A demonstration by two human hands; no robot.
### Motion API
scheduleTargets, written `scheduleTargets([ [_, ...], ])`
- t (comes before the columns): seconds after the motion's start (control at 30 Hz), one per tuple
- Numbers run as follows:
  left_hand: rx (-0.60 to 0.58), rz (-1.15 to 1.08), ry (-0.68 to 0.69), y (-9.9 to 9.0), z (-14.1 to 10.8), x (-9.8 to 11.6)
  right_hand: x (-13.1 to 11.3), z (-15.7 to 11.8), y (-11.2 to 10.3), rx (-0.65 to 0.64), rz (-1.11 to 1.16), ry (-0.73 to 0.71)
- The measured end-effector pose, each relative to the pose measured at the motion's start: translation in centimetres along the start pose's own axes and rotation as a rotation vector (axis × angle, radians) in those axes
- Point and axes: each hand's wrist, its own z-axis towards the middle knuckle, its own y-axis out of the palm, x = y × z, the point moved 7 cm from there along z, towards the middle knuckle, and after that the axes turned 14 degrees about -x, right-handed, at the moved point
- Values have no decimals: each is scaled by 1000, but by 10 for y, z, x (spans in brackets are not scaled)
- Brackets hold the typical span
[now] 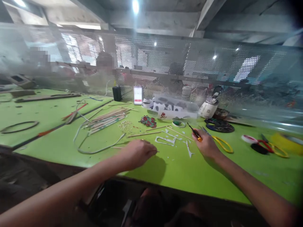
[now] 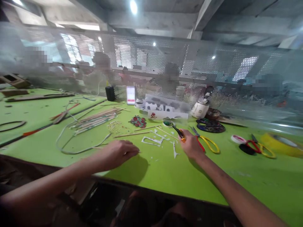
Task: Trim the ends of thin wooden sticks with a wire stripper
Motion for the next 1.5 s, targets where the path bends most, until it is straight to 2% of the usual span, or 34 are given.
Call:
scheduleTargets([
  [0.1, -11, -25, -247, -11, 34, -37, 7, 4, 1, 6, 37, -4],
  [0.17, 5, -7, -327, -18, 54, -54, 11, 4, 3, -7, 66, -2],
  [0.27, 17, 44, -384, -22, 79, -67, 13, 0, 6, -45, 106, 6],
  [0.43, 4, 116, -387, -16, 100, -69, 12, -8, 6, -123, 198, 37],
  [0.6, -4, 181, -359, -5, 106, -69, 5, -11, 6, -153, 267, 23],
  [0.73, -13, 210, -372, 2, 107, -74, 2, -14, 8, -128, 299, -44],
  [0.83, -27, 235, -366, -2, 114, -77, 3, -16, 8, -93, 309, -68],
  [0.93, -42, 267, -342, -12, 130, -78, 4, -16, 6, -67, 297, -70],
  [1.07, -130, 286, -361, -16, 159, -84, 7, -15, 4, -45, 291, -66],
  [1.17, -192, 308, -377, -17, 171, -83, 11, -15, 2, -25, 296, -45],
  [1.27, -196, 334, -394, -30, 170, -81, 13, -15, -1, 8, 295, -50],
  [1.4, -147, 384, -433, -56, 145, -85, 10, -16, -4, 18, 283, -69],
  [1.5, -167, 419, -440, -54, 117, -93, 8, -18, -7, 39, 266, -79],
])
